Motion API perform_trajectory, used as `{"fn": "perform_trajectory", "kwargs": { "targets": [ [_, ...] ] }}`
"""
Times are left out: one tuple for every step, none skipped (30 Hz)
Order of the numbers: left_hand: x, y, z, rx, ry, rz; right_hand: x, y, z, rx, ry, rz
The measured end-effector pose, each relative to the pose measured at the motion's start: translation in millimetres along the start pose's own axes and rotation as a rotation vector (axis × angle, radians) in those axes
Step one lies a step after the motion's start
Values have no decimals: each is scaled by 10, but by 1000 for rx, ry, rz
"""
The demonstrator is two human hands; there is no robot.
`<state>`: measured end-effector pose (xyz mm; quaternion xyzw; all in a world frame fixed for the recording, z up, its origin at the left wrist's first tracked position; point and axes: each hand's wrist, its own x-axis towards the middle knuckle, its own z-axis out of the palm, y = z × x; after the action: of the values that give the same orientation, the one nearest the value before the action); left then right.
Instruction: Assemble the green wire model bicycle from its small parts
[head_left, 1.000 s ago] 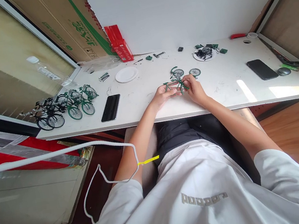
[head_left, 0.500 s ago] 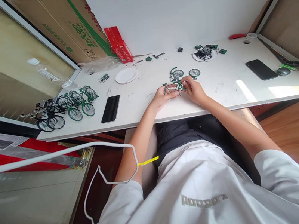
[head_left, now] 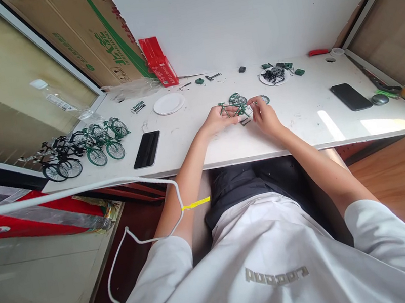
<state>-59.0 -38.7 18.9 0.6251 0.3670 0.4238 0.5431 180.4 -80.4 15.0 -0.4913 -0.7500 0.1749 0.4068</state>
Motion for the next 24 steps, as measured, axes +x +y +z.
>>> {"fn": "perform_trajectory", "kwargs": {
  "targets": [
    [70,-4,8,16,6,33,55,37,-59,24,-14,7],
    [134,-16,18,33,22,61,119,85,-125,36,-30,14],
    [189,-37,27,58,54,87,190,145,-194,30,-51,28],
    [233,-64,36,105,103,112,265,215,-264,6,-90,51],
    [264,-97,42,178,187,152,342,293,-333,-24,-119,79],
    [282,-131,45,274,270,187,417,376,-398,-58,-125,104],
    [290,-165,45,356,323,211,485,461,-456,-101,-101,132],
    [290,-195,42,413,360,224,543,545,-506,-140,-71,168],
    [284,-221,37,451,379,231,587,623,-548,-177,-43,213],
    [275,-243,30,471,387,233,617,693,-579,-213,-34,260],
    [265,-260,22,481,390,233,632,752,-601,-256,-34,303],
    [253,-275,15,489,392,237,633,799,-615,-310,-34,341],
    [241,-287,10,496,395,245,624,833,-619,-362,-40,368],
    [229,-297,9,503,399,255,608,853,-617,-401,-53,386],
    [216,-305,12,505,403,267,589,861,-609,-431,-67,395],
    [200,-312,21,502,406,277,572,860,-596,-454,-83,399],
    [183,-317,36,493,410,281,558,851,-580,-473,-102,404],
    [162,-320,57,480,411,279,550,839,-562,-495,-123,411],
    [138,-322,82,463,414,272,546,824,-544,-521,-144,418],
    [112,-323,110,443,417,262,546,811,-528,-546,-161,424],
    [84,-322,139,425,412,256,549,800,-514,-569,-171,426],
    [56,-320,166,412,400,257,553,793,-503,-586,-175,424],
    [29,-316,189,407,385,264,556,788,-496,-595,-172,421],
    [4,-311,207,410,369,272,558,787,-493,-599,-169,417]
  ]
}}
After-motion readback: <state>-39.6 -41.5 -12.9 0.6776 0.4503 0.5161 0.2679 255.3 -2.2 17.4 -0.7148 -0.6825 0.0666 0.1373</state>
